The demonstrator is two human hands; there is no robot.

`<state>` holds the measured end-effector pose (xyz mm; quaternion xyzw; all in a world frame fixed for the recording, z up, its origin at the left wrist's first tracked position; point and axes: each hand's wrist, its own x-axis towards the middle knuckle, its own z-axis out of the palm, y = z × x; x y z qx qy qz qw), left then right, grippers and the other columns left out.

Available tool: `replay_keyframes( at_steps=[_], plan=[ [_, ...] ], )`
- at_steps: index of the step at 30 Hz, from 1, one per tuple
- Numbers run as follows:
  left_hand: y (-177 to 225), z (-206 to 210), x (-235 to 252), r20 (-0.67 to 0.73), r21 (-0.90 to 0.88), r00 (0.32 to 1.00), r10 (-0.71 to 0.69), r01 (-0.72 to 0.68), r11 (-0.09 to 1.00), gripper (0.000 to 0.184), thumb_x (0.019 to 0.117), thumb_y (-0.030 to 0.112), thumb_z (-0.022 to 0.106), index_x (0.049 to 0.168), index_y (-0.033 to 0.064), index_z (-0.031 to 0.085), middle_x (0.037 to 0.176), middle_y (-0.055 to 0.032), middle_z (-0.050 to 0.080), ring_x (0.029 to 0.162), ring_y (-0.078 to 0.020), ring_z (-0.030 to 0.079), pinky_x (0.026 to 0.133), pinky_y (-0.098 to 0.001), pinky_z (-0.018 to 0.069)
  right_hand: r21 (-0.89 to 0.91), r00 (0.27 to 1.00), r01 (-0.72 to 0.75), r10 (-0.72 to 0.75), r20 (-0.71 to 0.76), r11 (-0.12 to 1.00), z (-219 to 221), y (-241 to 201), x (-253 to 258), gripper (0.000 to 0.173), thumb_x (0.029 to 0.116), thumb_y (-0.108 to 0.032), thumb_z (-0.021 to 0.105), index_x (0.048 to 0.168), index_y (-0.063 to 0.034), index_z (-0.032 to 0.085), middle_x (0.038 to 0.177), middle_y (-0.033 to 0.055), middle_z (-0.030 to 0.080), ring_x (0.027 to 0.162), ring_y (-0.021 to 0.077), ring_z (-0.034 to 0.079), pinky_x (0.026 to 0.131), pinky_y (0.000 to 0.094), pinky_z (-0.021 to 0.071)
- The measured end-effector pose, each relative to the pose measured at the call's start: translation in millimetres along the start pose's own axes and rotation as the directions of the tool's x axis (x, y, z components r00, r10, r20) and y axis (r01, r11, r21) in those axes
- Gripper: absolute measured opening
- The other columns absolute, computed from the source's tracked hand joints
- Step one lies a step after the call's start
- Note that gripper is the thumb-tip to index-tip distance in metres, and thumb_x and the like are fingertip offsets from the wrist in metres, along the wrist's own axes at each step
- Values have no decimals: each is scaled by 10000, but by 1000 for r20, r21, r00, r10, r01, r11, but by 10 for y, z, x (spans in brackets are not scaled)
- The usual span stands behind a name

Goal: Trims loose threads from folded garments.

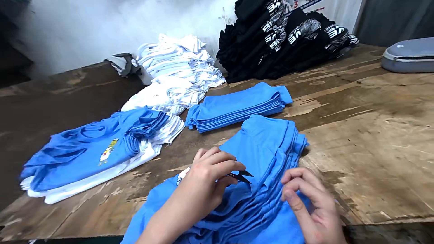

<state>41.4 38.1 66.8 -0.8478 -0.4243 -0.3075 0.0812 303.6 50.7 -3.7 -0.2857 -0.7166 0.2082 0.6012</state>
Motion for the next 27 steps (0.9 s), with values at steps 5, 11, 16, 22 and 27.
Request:
replay_keyframes(
  at_steps=[5,11,16,22,27],
  plan=[
    [34,153,59,60,-35,996,72,-70,997,187,990,265,617,1081,270,780,1060,130,733,971,-61,652,869,-363,497,-182,996,28,-44,-84,983,127,-93,-3,191,961,-347,659,853,-202,721,1010,-25,692,1039,100,611,896,294,497],
    [44,135,81,36,-94,999,20,-17,995,156,975,266,639,1041,253,779,1020,134,736,941,-43,659,832,-325,526,-164,993,26,-44,-106,986,103,-58,-24,131,939,-300,652,896,-197,722,1012,-18,681,1051,97,615,894,276,514],
    [-119,216,152,245,-281,959,-141,209,937,419,810,292,825,1205,227,705,1014,51,654,900,-50,619,771,-263,543,-552,996,-59,13,-86,831,300,-410,-28,464,801,-558,731,971,-127,703,940,41,705,875,226,632,783,476,454],
    [-305,218,241,288,-509,955,-77,221,832,59,847,200,804,905,188,811,964,81,727,861,-25,668,735,-206,570,-715,992,-105,20,-126,691,730,-183,70,437,744,-607,718,806,-175,685,744,-31,625,742,195,597,731,461,425],
    [-200,215,333,367,-515,921,-133,320,795,107,950,98,668,1029,127,734,887,56,719,789,-22,660,739,-223,561,-311,995,-60,81,55,948,499,-210,-13,467,733,-140,783,1191,-159,692,833,-150,698,788,47,629,891,447,472]
  ],
)
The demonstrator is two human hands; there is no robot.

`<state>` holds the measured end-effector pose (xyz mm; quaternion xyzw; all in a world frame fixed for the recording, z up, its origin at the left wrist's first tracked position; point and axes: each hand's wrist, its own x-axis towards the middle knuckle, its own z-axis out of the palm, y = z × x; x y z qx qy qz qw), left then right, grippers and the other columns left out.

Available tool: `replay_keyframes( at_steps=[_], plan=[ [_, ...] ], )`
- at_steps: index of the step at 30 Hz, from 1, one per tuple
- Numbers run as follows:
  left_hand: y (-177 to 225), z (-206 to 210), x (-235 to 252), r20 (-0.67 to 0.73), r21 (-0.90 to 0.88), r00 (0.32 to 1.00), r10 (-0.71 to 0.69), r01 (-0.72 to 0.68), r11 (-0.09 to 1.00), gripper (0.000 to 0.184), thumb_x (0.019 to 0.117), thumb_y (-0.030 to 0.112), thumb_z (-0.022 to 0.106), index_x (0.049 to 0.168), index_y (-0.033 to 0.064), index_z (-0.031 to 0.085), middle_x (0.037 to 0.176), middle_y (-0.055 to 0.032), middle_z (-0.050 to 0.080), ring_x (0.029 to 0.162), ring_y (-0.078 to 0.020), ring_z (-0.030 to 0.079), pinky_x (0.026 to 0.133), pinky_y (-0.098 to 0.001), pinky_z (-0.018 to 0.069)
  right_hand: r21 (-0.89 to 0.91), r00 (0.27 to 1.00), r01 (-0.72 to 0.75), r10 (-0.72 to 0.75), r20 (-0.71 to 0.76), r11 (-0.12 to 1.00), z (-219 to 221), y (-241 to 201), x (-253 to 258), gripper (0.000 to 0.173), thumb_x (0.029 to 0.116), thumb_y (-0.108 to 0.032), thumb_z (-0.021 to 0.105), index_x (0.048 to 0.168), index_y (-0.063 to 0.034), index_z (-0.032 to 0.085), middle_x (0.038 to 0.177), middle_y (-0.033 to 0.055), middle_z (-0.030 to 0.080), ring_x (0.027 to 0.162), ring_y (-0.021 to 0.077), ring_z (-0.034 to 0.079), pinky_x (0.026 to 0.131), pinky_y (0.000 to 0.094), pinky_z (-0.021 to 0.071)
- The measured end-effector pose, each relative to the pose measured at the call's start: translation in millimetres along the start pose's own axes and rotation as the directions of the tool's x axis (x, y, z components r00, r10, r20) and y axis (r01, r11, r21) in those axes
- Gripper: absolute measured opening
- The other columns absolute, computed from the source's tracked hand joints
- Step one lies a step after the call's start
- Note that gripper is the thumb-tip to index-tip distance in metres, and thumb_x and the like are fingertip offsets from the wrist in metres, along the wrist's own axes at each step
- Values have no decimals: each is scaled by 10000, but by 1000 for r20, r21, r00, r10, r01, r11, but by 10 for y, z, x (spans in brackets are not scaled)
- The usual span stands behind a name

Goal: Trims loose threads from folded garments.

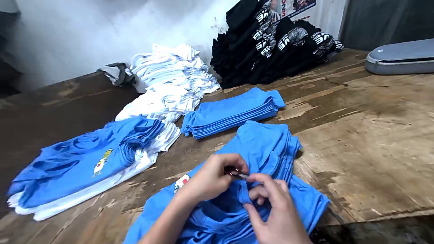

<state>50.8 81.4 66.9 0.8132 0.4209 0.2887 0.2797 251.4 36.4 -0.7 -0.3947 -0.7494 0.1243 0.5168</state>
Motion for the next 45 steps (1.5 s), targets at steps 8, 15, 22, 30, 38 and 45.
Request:
replay_keyframes(
  at_steps=[8,15,22,30,38,45],
  plan=[
    [-20,93,-121,-242,109,970,15,12,994,338,832,324,830,1135,208,735,1005,99,721,911,-30,686,804,-245,594,-179,987,-43,15,-157,983,-167,37,-128,141,924,-339,686,839,-298,790,736,-119,630,897,109,588,952,506,314],
    [128,229,-351,-205,331,944,260,-183,926,151,886,347,777,976,226,784,962,111,745,922,-34,672,838,-280,549,-89,974,-4,-17,-227,996,-167,-8,-161,127,944,-314,691,852,-269,766,769,-102,648,948,95,582,982,465,307],
    [258,109,-396,89,55,945,-314,310,949,607,856,569,759,1229,98,673,827,46,687,698,-52,636,671,-277,558,-247,990,138,-138,19,959,-408,205,-94,278,939,-515,653,1065,-303,781,1028,25,700,1008,254,616,895,525,431],
    [84,215,-238,-514,583,857,-30,375,721,334,743,228,840,969,91,637,746,-33,657,695,-243,682,643,-512,582,-6,878,181,-159,451,983,-961,259,23,306,926,-504,715,812,-237,811,874,-13,707,900,189,619,916,492,396],
    [327,285,-227,-388,685,899,205,133,716,256,899,246,691,1136,156,730,966,-21,699,875,-238,688,764,-507,560,-341,928,348,-372,-5,873,-458,446,109,198,972,-262,598,984,-353,773,1120,-15,716,1024,209,623,906,467,428],
    [511,301,-269,-222,717,884,411,-138,683,222,1018,231,541,1101,231,746,1017,37,708,929,-165,659,778,-403,502,-214,933,262,-304,-194,941,-488,510,-10,183,1032,-402,577,960,-301,712,1012,-75,650,1021,100,569,943,355,408]
  ],
)
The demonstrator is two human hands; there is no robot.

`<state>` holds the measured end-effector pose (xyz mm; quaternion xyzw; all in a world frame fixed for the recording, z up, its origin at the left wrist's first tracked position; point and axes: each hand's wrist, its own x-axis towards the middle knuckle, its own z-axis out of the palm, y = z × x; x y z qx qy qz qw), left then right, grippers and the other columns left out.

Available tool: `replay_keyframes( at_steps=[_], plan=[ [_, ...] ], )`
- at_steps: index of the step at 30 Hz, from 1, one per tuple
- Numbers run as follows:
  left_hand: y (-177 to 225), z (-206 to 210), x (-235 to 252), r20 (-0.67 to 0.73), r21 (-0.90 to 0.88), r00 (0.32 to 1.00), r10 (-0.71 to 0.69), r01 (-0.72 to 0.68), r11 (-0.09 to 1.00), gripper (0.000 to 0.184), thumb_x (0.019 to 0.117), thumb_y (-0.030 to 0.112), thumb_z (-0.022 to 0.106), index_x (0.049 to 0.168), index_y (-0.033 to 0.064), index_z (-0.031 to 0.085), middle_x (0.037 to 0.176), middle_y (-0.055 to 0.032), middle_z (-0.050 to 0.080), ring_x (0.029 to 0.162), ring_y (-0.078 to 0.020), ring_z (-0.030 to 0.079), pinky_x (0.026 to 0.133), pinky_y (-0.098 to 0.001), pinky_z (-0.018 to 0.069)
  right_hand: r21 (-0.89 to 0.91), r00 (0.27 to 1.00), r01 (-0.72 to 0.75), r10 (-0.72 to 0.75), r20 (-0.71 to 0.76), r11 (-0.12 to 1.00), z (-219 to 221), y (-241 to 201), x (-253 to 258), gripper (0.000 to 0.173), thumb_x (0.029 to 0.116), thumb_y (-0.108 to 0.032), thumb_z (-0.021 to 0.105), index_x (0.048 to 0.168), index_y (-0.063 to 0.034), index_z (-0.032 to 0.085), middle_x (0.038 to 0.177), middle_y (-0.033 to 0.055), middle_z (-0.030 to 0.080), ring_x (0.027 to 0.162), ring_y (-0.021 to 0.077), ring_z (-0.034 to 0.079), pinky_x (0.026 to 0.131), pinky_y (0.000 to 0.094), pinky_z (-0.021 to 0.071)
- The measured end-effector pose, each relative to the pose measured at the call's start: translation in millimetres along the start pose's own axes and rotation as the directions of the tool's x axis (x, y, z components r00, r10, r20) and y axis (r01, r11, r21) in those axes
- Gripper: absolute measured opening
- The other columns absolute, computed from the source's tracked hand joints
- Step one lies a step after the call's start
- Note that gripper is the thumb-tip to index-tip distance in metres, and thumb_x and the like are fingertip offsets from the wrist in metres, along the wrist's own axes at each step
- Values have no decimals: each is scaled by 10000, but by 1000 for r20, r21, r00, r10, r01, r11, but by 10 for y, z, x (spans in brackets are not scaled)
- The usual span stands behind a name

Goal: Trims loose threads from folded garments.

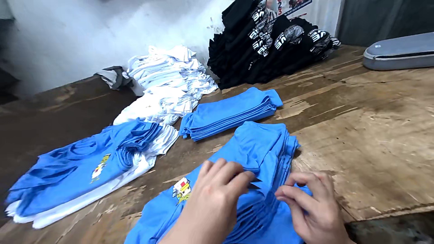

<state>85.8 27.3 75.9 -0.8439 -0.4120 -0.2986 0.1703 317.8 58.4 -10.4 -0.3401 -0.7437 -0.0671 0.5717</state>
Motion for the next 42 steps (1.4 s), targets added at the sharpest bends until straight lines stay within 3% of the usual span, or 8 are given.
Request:
replay_keyframes(
  at_steps=[6,10,15,19,21,36,39,42],
  plan=[
    [91,309,84,49,-38,995,81,-79,996,164,987,132,585,977,171,743,944,14,719,864,-192,667,728,-385,524,-10,991,44,-43,123,999,-73,-75,-22,201,1027,-383,545,920,-284,684,1032,-66,650,1065,122,564,992,393,370],
    [-116,289,67,219,-234,971,-95,146,961,255,923,249,697,1173,202,709,1077,24,691,1021,-165,663,867,-448,548,-91,954,-82,104,282,992,-247,-194,19,449,891,-645,639,690,-246,689,908,-42,723,969,182,617,960,484,372],
    [-362,402,97,376,-487,917,-132,317,814,149,836,103,737,970,151,783,933,33,699,846,-42,655,759,-238,567,-319,949,-268,305,74,909,148,-524,114,788,712,-895,603,921,-144,719,854,37,689,827,247,640,803,515,463],
    [-439,374,129,374,-588,925,-71,296,753,182,917,48,622,1013,134,751,992,49,733,885,-34,680,791,-237,582,-320,956,-263,291,41,910,361,-467,128,207,763,-401,742,867,-222,739,779,-79,672,796,166,632,847,510,421],
    [-386,401,147,395,-564,910,-125,348,749,153,942,41,592,1014,106,711,912,33,707,816,-34,660,752,-230,564,-97,955,-247,259,148,964,293,-409,109,283,766,-238,788,1045,-201,767,803,-117,713,757,99,653,884,503,460],
    [-131,316,-119,69,-366,991,-111,128,922,138,924,341,734,959,215,780,934,101,738,899,-34,671,812,-275,544,11,977,-211,210,42,977,26,-405,-136,264,1014,-393,582,854,-244,730,772,-66,633,922,123,582,972,411,361],
    [-173,172,-101,330,-355,896,-297,409,841,328,942,502,668,1020,200,767,877,104,705,777,22,655,704,-193,575,32,977,-184,179,119,982,-74,-421,-150,324,966,-403,629,729,-192,694,697,-27,605,845,162,580,929,408,393],
    [-252,126,74,710,-413,638,-298,720,557,534,891,548,729,1227,134,707,792,65,631,666,-40,566,644,-249,501,-45,977,-99,106,184,994,33,-412,-182,238,940,-454,692,953,-238,790,926,-24,732,933,163,659,911,423,485]
  ],
)
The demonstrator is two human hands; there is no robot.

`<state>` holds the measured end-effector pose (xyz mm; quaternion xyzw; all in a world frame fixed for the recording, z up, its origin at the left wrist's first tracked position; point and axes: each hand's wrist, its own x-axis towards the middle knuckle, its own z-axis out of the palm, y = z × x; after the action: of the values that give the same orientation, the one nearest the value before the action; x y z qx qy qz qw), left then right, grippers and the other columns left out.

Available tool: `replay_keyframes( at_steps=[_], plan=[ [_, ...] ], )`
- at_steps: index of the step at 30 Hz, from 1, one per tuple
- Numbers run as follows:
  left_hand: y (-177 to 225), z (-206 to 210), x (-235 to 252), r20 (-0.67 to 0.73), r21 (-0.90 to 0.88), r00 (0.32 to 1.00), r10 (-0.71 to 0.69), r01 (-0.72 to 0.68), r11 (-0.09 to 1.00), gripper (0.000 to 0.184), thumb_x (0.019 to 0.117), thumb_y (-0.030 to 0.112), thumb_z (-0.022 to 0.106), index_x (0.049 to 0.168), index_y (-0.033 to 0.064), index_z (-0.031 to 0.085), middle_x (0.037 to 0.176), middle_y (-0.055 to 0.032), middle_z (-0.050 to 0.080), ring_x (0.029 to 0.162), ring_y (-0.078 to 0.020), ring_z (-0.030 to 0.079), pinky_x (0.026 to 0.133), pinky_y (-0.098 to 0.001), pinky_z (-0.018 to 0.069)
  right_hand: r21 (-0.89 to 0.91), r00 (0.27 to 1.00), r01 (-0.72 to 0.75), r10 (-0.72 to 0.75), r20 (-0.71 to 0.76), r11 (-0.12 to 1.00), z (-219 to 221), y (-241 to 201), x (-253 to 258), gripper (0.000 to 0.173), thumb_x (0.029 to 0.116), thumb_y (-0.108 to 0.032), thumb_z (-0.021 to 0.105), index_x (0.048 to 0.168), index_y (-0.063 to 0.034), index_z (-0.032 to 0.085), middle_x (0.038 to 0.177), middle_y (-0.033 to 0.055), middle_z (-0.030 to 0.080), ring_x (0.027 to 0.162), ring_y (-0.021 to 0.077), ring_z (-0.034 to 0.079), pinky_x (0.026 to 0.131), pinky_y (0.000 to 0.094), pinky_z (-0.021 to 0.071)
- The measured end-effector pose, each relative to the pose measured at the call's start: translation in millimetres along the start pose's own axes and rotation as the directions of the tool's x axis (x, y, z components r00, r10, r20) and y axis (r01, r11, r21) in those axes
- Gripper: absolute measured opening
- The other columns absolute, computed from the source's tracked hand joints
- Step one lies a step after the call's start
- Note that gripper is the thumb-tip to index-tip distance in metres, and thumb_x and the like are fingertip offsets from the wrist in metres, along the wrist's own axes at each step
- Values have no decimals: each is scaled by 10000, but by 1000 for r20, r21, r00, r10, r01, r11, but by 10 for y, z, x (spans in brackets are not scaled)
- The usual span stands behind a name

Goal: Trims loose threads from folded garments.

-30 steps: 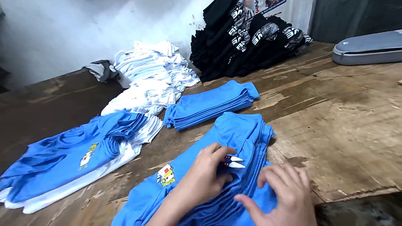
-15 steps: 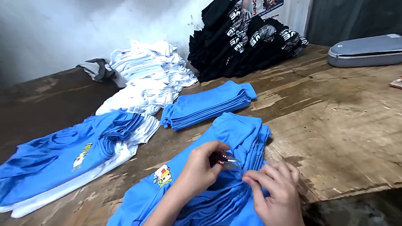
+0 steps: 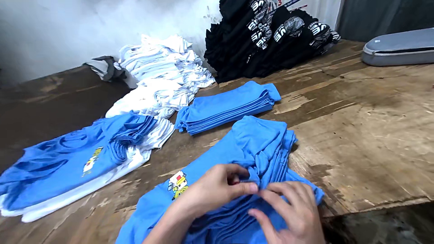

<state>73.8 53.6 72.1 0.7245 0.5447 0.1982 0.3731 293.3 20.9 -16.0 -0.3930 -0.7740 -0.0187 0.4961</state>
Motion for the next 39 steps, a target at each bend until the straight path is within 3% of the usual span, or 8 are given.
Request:
replay_keyframes(
  at_steps=[4,8,11,14,18,22,27,39],
  plan=[
    [72,-66,131,-234,96,969,-79,104,990,573,839,291,852,1300,114,560,794,36,633,690,-93,610,680,-319,546,95,969,78,-98,226,992,-179,71,59,142,963,-229,689,889,-197,805,732,5,646,737,160,624,762,353,488],
    [-148,36,224,-497,449,826,265,-16,893,374,788,87,830,1078,112,596,739,18,646,647,-155,651,604,-431,577,58,777,-2,-36,628,998,-655,19,203,346,979,-393,662,791,-126,779,699,58,694,664,235,670,702,484,507],
    [-186,37,258,-456,473,826,332,-91,876,219,784,116,840,904,158,661,766,45,657,688,-107,647,632,-371,578,27,956,-53,43,289,998,-435,-19,233,393,1011,-467,604,917,-141,803,679,27,671,615,180,620,633,405,494],
    [-158,39,203,-395,458,854,339,-137,879,263,821,209,828,1046,155,703,926,49,694,808,-66,675,731,-303,605,-28,987,-30,34,157,999,-17,136,229,366,1017,-473,540,1178,-269,798,832,-18,643,762,141,623,661,333,537],
    [-215,24,44,-341,504,816,466,-260,824,322,891,288,752,1198,193,725,1043,67,701,941,-66,672,848,-333,594,193,983,-177,163,89,965,-42,195,160,127,899,-314,732,859,-223,813,815,-53,633,750,21,592,626,196,506],
    [-255,29,-70,-360,529,786,503,-272,804,162,916,263,699,1063,229,757,953,119,703,870,-28,669,788,-280,592,290,961,-277,268,69,916,-211,177,178,186,951,-312,709,897,-149,779,886,-20,636,749,-18,565,603,133,462],
    [-200,48,-9,-386,373,836,391,-246,895,223,921,302,731,1124,210,727,995,94,697,872,-12,677,768,-225,606,27,943,-320,316,105,947,68,106,242,300,942,-484,648,954,-240,822,887,-35,671,807,114,652,665,340,560],
    [-84,213,11,-187,514,802,567,-412,753,175,955,200,621,1047,260,759,1005,138,715,939,-52,652,822,-375,511,310,941,-242,301,-155,919,121,134,121,183,948,-297,692,855,-158,768,922,-22,626,806,-25,582,657,108,490]
  ],
)
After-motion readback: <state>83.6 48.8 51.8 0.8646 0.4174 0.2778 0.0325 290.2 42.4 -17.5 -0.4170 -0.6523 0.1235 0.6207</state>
